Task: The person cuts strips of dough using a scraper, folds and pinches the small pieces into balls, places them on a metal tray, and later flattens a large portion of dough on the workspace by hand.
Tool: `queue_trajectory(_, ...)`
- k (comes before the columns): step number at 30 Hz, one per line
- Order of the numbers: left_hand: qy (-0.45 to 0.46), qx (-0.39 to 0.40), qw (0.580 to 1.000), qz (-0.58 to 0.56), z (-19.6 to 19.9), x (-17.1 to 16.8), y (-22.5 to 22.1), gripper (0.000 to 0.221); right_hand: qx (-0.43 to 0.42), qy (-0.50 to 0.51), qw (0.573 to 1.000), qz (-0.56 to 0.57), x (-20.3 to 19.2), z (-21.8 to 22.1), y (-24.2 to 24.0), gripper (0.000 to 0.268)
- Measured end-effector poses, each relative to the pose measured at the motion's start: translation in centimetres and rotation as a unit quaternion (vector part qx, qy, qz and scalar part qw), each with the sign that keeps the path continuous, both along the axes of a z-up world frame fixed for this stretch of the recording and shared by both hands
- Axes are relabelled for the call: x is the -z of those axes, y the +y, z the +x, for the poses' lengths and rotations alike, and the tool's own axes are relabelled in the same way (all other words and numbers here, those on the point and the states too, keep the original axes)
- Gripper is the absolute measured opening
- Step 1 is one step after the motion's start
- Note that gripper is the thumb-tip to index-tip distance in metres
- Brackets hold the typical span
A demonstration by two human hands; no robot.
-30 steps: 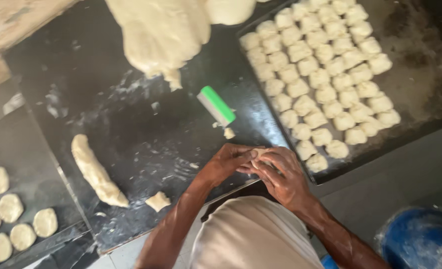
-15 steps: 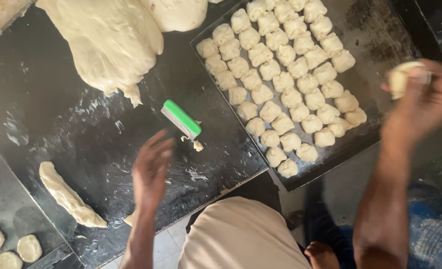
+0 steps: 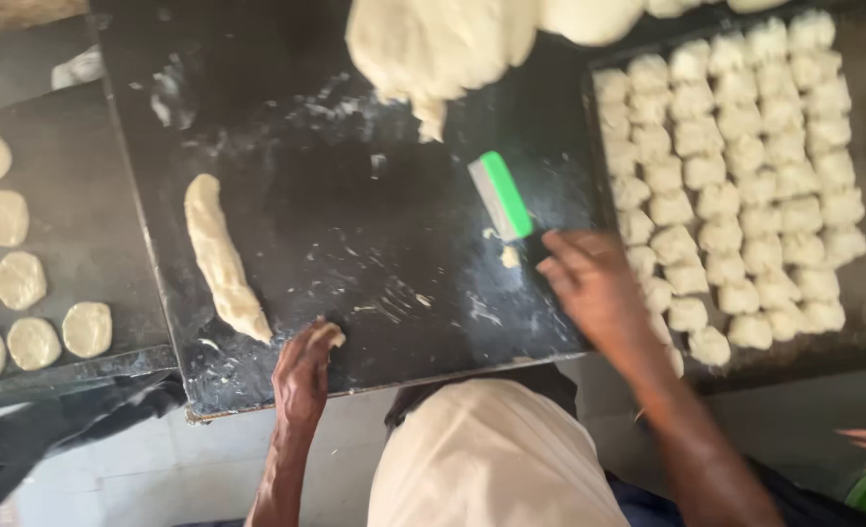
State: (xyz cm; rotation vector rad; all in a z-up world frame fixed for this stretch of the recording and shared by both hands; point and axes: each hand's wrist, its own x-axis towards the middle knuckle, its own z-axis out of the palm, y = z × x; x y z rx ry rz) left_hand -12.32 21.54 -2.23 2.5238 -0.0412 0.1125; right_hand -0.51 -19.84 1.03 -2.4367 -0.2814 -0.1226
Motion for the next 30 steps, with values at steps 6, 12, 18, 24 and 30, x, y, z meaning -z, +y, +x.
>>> queue_trajectory(6, 0.034, -0.159, 0.974, -0.155, -1.7, 0.8, 4.6, 0.045, -0.044, 0.085, 0.992, 0.081, 0.6, 1.2, 9.3, 0.018)
queue_trajectory(12, 0.172, -0.222, 0.759, -0.587, -2.2, 2.6, 1.9, 0.048, -0.12, -0.158, 0.979, -0.054, 1.8, 15.1, 14.9, 0.005)
queue_trajectory(18, 0.217, -0.142, 0.743, -0.617, -2.7, 1.3, 0.0, 0.049, -0.064, -0.167, 0.982, -0.063, 5.0, 16.7, 18.0, 0.008)
queue_trajectory(24, 0.235, -0.145, 0.781, -0.56, -0.3, 0.2, 2.5, 0.059, -0.031, -0.086, 0.99, -0.106, 3.7, 4.8, 15.7, 0.011)
queue_trajectory(30, 0.294, -0.048, 0.861, -0.413, 2.7, -0.7, 2.1, 0.047, -0.108, 0.215, 0.954, 0.18, -1.5, -7.0, 17.9, 0.021)
